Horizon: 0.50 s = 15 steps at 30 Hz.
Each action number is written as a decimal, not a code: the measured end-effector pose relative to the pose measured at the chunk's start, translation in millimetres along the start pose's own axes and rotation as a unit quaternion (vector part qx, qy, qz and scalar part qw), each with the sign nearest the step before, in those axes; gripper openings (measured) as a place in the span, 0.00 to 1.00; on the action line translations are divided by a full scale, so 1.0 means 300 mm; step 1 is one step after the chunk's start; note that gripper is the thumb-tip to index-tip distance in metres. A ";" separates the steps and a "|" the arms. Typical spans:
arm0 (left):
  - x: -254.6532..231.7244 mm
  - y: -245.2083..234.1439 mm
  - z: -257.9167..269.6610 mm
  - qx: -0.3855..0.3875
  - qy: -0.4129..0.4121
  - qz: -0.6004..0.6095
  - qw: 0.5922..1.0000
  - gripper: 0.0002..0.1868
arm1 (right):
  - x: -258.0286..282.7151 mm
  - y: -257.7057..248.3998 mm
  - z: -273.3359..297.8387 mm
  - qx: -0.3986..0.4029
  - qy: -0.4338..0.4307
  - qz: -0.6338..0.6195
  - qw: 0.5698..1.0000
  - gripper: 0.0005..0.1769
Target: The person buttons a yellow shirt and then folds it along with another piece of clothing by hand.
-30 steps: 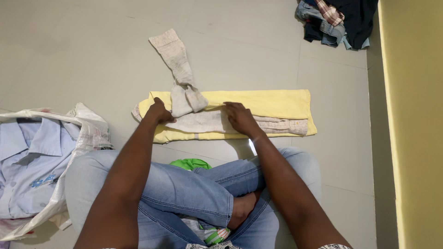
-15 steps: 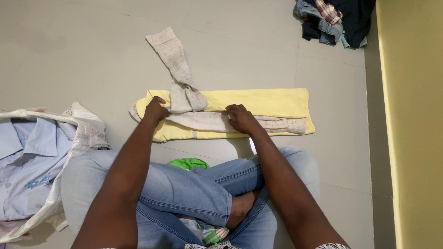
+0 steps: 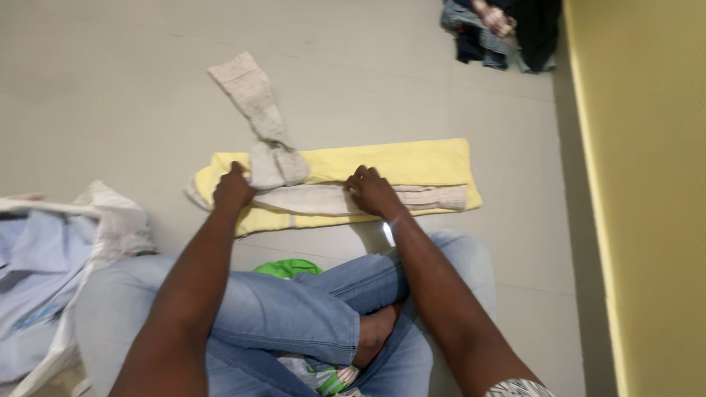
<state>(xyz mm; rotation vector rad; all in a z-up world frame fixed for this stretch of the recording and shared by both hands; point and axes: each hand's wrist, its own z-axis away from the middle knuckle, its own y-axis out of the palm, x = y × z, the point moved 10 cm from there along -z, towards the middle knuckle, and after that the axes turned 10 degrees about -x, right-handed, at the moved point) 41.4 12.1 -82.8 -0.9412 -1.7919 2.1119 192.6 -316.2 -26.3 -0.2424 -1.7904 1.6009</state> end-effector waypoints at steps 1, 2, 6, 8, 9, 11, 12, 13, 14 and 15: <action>-0.013 -0.021 0.009 -0.011 -0.008 -0.013 1.000 0.44 | -0.030 0.015 0.007 0.036 0.039 0.019 0.998 0.16; -0.026 -0.043 0.020 -0.022 -0.015 -0.025 0.999 0.49 | -0.048 0.006 0.010 0.034 0.051 0.022 0.998 0.16; -0.196 -0.150 0.113 -0.109 0.121 -0.111 0.980 0.30 | -0.162 0.024 0.010 0.048 0.083 0.039 0.995 0.18; -0.285 -0.170 0.166 -0.104 0.169 -0.118 0.973 0.29 | -0.235 -0.002 -0.023 0.018 0.093 0.049 0.994 0.18; -0.328 -0.152 0.200 -0.075 0.192 -0.095 0.974 0.30 | -0.310 -0.011 -0.021 0.036 0.129 0.035 0.990 0.18; -0.396 -0.122 0.250 -0.044 0.214 -0.072 0.973 0.30 | -0.463 -0.057 0.018 0.039 0.194 0.016 0.980 0.20; -0.415 -0.075 0.274 0.005 0.216 -0.082 0.973 0.35 | -0.552 -0.101 0.054 0.024 0.223 0.011 0.975 0.22; -0.410 -0.034 0.294 0.054 0.216 -0.092 0.971 0.41 | -0.630 -0.123 0.090 0.022 0.252 0.014 0.967 0.21; -0.401 -0.023 0.299 0.054 0.214 -0.092 0.971 0.41 | -0.716 -0.149 0.131 0.020 0.280 0.018 0.960 0.20; -0.381 0.022 0.303 0.094 0.198 -0.116 0.969 0.44 | -0.765 -0.152 0.157 0.056 0.249 0.025 0.967 0.21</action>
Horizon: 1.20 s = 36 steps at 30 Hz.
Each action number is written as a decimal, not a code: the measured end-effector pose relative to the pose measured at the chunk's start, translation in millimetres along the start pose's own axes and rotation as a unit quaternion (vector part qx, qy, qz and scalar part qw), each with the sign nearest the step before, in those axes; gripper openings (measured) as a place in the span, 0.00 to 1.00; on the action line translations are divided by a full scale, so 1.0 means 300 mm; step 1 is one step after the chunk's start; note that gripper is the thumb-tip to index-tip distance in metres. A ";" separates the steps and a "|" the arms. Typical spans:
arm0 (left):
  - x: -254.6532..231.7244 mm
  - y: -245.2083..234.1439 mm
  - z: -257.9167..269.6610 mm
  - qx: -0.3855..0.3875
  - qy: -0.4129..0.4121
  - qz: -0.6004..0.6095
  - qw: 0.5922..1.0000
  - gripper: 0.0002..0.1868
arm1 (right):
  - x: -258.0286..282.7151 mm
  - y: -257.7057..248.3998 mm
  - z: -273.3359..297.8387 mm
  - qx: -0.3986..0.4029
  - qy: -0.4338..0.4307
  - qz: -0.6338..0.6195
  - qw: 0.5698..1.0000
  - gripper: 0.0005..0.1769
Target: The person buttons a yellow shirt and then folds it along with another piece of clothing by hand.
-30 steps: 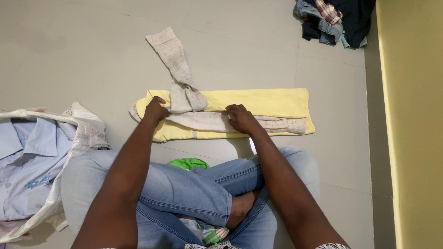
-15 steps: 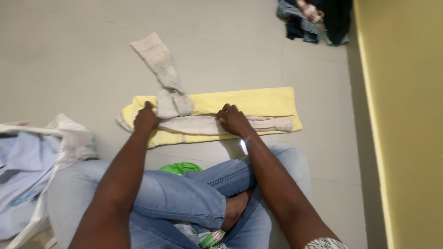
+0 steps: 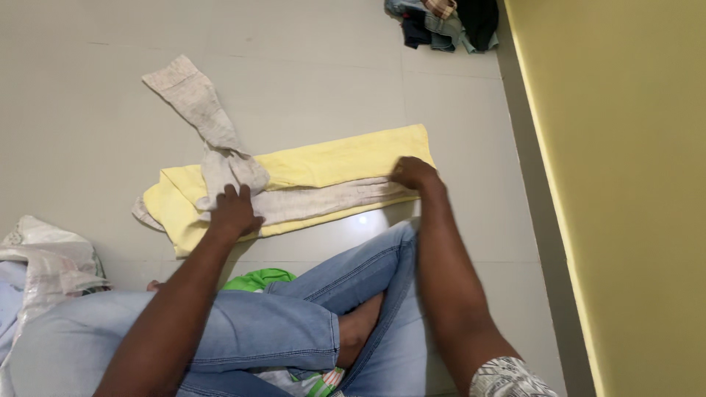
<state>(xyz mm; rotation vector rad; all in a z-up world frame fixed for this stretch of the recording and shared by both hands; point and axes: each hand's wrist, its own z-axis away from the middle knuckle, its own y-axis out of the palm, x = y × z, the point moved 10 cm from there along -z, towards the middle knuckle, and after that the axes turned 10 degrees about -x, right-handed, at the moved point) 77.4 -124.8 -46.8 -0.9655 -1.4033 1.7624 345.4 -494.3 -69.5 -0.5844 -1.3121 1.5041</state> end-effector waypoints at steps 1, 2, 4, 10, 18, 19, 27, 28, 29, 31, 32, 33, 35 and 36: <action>0.012 0.051 0.000 0.045 -0.014 -0.014 0.999 0.47 | -0.012 0.024 -0.005 0.031 -0.033 0.018 0.999 0.24; 0.024 0.071 -0.011 0.043 -0.018 -0.014 0.999 0.47 | -0.012 0.035 -0.016 0.031 -0.037 0.019 0.999 0.24; 0.043 0.105 -0.031 0.050 -0.006 -0.021 0.999 0.49 | -0.085 0.018 0.004 0.010 0.100 -0.007 0.995 0.24; 0.086 -0.002 -0.020 -0.056 -0.066 0.040 0.995 0.37 | 0.270 -0.080 0.125 -0.159 -0.054 -0.064 0.984 0.24; 0.100 0.038 0.026 -0.075 -0.043 -0.083 0.993 0.31 | 0.344 0.093 0.137 0.003 -0.126 0.073 0.989 0.25; 0.109 0.084 0.025 -0.039 -0.047 -0.080 0.995 0.30 | 0.359 0.101 0.140 0.005 -0.157 0.086 0.984 0.23; 0.110 0.063 0.062 0.042 -0.088 -0.031 0.995 0.24 | 0.374 0.105 0.237 0.030 -0.020 0.099 0.994 0.21; 0.113 0.043 0.064 0.041 -0.115 -0.023 0.992 0.22 | 0.369 0.105 0.251 0.007 0.032 0.087 0.996 0.21; 0.103 0.024 0.060 0.040 -0.112 -0.022 0.993 0.22 | 0.418 0.113 0.277 -0.040 0.017 0.063 0.997 0.21; 0.128 -0.083 0.041 -0.073 -0.133 -0.022 0.988 0.20 | 0.569 0.136 0.354 -0.143 -0.055 0.016 0.988 0.23; 0.133 -0.093 0.042 -0.071 -0.131 -0.021 0.989 0.20 | 0.656 0.130 0.396 -0.196 -0.114 -0.005 0.974 0.25; 0.141 -0.153 0.041 -0.138 -0.130 -0.026 0.982 0.21 | 0.732 0.139 0.425 -0.199 -0.171 -0.013 0.965 0.24; 0.150 -0.228 0.051 -0.201 -0.129 -0.031 0.971 0.24 | 0.807 0.139 0.476 -0.200 -0.227 -0.022 0.953 0.23; 0.177 -0.228 0.045 -0.170 -0.155 0.011 0.973 0.25 | 0.841 0.132 0.488 -0.194 -0.259 -0.036 0.946 0.24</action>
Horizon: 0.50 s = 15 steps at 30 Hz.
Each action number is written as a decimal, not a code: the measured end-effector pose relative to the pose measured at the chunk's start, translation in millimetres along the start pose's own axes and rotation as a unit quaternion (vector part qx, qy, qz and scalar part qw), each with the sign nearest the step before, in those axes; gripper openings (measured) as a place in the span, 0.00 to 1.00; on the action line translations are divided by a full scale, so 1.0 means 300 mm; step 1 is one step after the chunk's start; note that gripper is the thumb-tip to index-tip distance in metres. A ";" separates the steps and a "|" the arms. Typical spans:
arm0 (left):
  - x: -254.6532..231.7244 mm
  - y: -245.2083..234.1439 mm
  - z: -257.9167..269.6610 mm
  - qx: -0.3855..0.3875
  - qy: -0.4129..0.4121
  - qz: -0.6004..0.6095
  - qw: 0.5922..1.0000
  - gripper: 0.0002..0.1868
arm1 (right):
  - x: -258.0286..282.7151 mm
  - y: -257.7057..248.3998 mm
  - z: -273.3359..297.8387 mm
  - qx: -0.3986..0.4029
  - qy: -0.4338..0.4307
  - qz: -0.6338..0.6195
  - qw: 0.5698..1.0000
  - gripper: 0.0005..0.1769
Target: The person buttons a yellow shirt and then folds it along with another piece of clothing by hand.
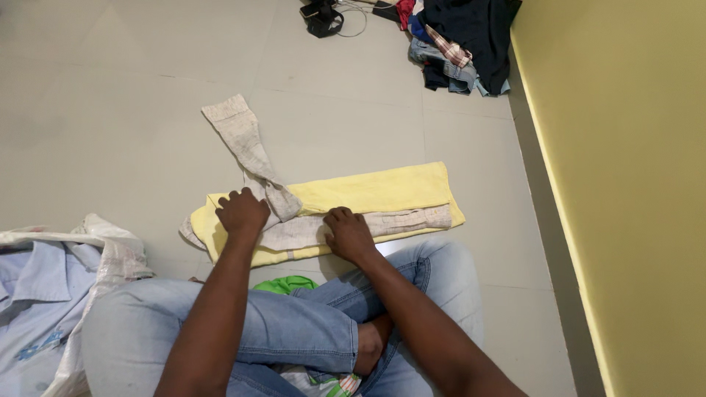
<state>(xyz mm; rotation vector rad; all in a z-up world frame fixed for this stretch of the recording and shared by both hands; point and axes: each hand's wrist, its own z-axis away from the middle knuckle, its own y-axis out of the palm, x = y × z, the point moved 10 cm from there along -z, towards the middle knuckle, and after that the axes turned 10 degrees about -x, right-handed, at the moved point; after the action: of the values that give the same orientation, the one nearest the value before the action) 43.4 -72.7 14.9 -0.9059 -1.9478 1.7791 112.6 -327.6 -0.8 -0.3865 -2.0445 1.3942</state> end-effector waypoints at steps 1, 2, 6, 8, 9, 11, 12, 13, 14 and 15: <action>0.017 0.008 -0.011 0.036 -0.032 0.032 0.998 0.27 | 0.027 -0.005 -0.010 0.002 -0.030 -0.021 0.999 0.25; 0.021 -0.001 -0.025 0.035 -0.034 0.030 0.998 0.27 | 0.031 -0.006 -0.023 0.002 -0.032 -0.024 0.999 0.25; 0.090 0.036 -0.112 -0.028 -0.109 0.141 0.984 0.24 | 0.032 0.057 -0.054 0.057 -0.022 -0.031 0.998 0.37; 0.144 0.095 -0.185 -0.081 -0.145 0.209 0.964 0.23 | 0.046 0.086 -0.067 0.083 -0.017 -0.029 0.996 0.41; 0.161 0.130 -0.228 -0.105 -0.146 0.258 0.949 0.21 | 0.053 0.090 -0.077 0.083 -0.015 -0.016 0.996 0.45; 0.177 0.205 -0.335 -0.130 -0.145 0.305 0.932 0.20 | 0.063 0.083 -0.106 0.082 -0.013 -0.003 0.997 0.49; 0.199 0.258 -0.381 -0.129 -0.177 0.340 0.915 0.20 | 0.073 0.089 -0.108 0.097 -0.010 -0.008 0.995 0.50; 0.219 0.308 -0.426 -0.128 -0.208 0.374 0.894 0.19 | 0.082 0.096 -0.110 0.112 -0.007 -0.013 0.994 0.52; 0.220 0.343 -0.474 -0.127 -0.210 0.372 0.895 0.19 | 0.091 0.096 -0.114 0.115 -0.008 -0.015 0.993 0.52; 0.228 0.343 -0.520 -0.166 -0.202 0.345 0.901 0.21 | 0.099 0.120 -0.104 0.151 -0.007 -0.006 0.988 0.52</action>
<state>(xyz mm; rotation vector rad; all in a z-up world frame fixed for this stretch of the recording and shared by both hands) 115.9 90.3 -73.1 -1.6104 -2.4476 2.1741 106.2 -273.8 -16.2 -0.2324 -1.8036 1.6720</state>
